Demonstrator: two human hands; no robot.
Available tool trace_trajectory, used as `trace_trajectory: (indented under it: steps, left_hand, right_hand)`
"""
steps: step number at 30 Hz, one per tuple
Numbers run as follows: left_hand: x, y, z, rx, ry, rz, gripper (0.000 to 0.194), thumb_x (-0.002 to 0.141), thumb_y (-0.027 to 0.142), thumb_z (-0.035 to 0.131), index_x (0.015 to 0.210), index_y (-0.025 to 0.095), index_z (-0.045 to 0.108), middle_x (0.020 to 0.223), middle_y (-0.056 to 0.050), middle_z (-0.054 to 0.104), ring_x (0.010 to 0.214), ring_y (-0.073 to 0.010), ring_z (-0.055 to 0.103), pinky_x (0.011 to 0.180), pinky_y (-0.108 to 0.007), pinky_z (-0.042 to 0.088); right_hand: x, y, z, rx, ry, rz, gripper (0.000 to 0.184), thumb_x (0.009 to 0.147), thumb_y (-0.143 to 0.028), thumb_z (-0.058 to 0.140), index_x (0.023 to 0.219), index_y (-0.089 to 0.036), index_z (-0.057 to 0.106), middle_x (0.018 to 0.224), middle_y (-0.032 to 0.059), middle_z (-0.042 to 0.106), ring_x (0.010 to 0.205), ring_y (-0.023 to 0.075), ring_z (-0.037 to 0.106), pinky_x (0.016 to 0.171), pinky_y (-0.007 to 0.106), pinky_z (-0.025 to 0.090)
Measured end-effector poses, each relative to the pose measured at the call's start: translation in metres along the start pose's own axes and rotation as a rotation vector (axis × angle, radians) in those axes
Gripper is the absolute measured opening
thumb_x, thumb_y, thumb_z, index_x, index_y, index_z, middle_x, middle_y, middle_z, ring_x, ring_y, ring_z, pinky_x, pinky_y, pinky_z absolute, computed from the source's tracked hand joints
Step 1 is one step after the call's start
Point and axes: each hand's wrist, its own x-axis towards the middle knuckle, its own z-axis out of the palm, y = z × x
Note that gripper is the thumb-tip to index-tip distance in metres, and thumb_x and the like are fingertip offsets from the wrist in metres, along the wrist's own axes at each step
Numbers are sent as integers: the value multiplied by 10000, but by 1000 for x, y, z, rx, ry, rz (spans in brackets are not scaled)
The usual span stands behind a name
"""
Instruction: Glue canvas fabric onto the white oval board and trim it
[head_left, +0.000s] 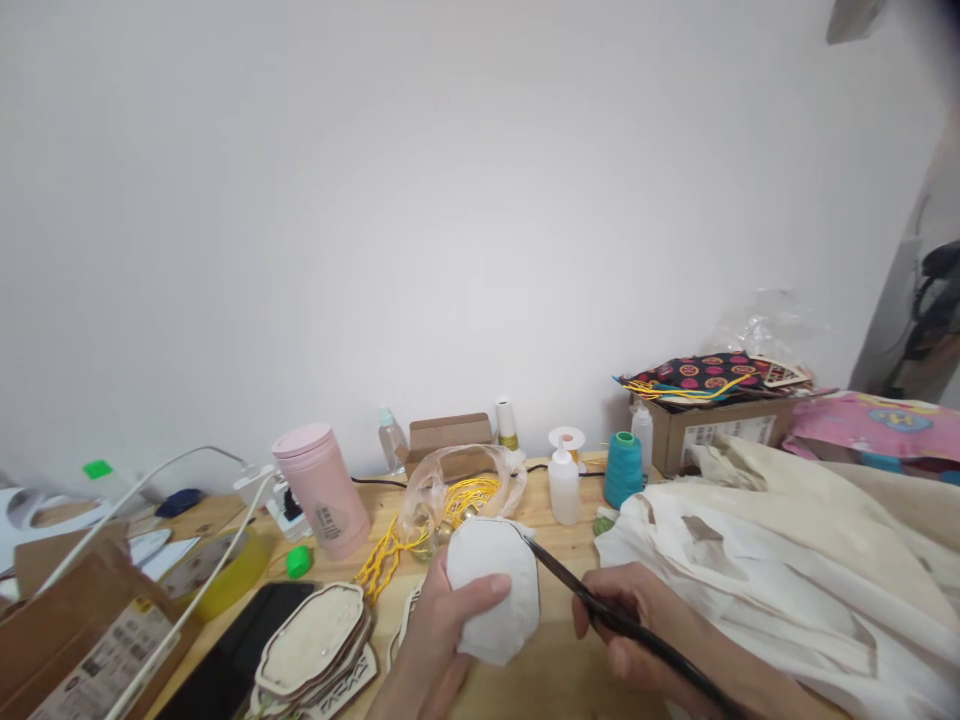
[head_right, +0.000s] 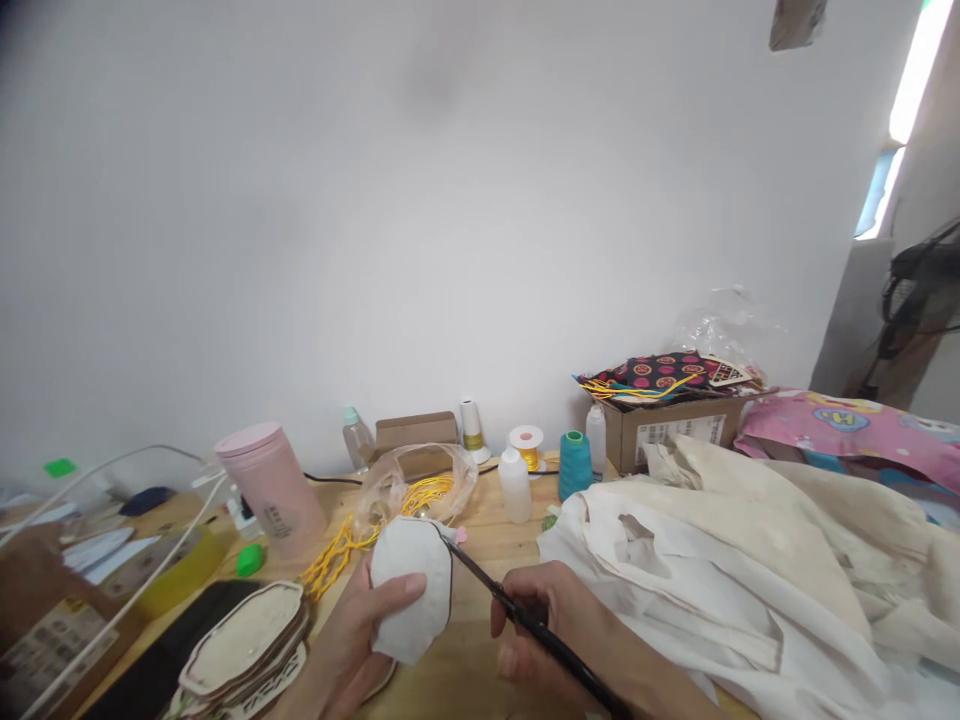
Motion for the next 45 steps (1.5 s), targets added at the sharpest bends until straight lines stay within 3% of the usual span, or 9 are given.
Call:
trace_trajectory:
  steps: [8,17,23,26,29,34,38,45]
  left_hand:
    - [0,-2,0,16,5,4,393,426,177,751,802,128,647,638,-46,681,537,-147,576,466,-223,440]
    - [1,-6,0,73,21,37,393,444,216,752,805,116,633,635,-46,668,541,-135,560,468,-211,429]
    - [2,-8,-1,94,49,60,410,448,228,754,822,124,622,657,-54,679,561,-156,574,489,-240,451]
    - [2,-8,-1,84,49,53,427,442,217,756,836,125,619,660,-51,680,554,-150,571,484,-236,448]
    - [1,-6,-1,64,51,45,429,429,208,757,828,125,622,649,-43,674,553,-153,574,486,-243,454]
    - [-2,-3,2,39,54,50,396,416,192,758,789,136,634,585,-16,660,489,-123,548,442,-216,431]
    - [-3,-1,4,38,17,38,393,421,201,754,789,120,643,613,-41,675,513,-134,562,455,-218,436]
    - [0,-3,-1,34,5,24,393,420,184,757,791,128,640,636,-42,679,513,-132,551,449,-213,407]
  right_hand:
    - [2,5,2,-4,28,26,343,716,-494,509,651,-158,490,497,-67,317,461,80,264,390,199,184]
    - [3,5,3,-316,146,45,259,725,-347,525,550,-164,469,468,-72,318,461,77,287,400,190,205]
    - [1,2,1,-428,191,60,348,724,-429,524,513,-173,420,469,-74,298,457,76,267,397,194,192]
    - [1,4,-2,-367,158,60,316,703,-408,551,529,-174,429,465,-75,310,454,75,269,392,193,188]
    - [0,6,-5,-162,56,36,288,705,-435,534,606,-171,473,480,-72,329,453,77,273,382,191,187]
    - [-3,6,-3,34,-21,-67,442,702,-600,466,713,-161,520,512,-67,336,456,79,257,389,195,200]
    - [-3,6,-2,52,-37,-73,470,677,-629,482,721,-162,512,508,-73,320,455,76,250,389,198,193]
    - [1,13,-3,-180,67,15,302,712,-441,545,607,-168,469,477,-74,320,451,72,264,382,192,175]
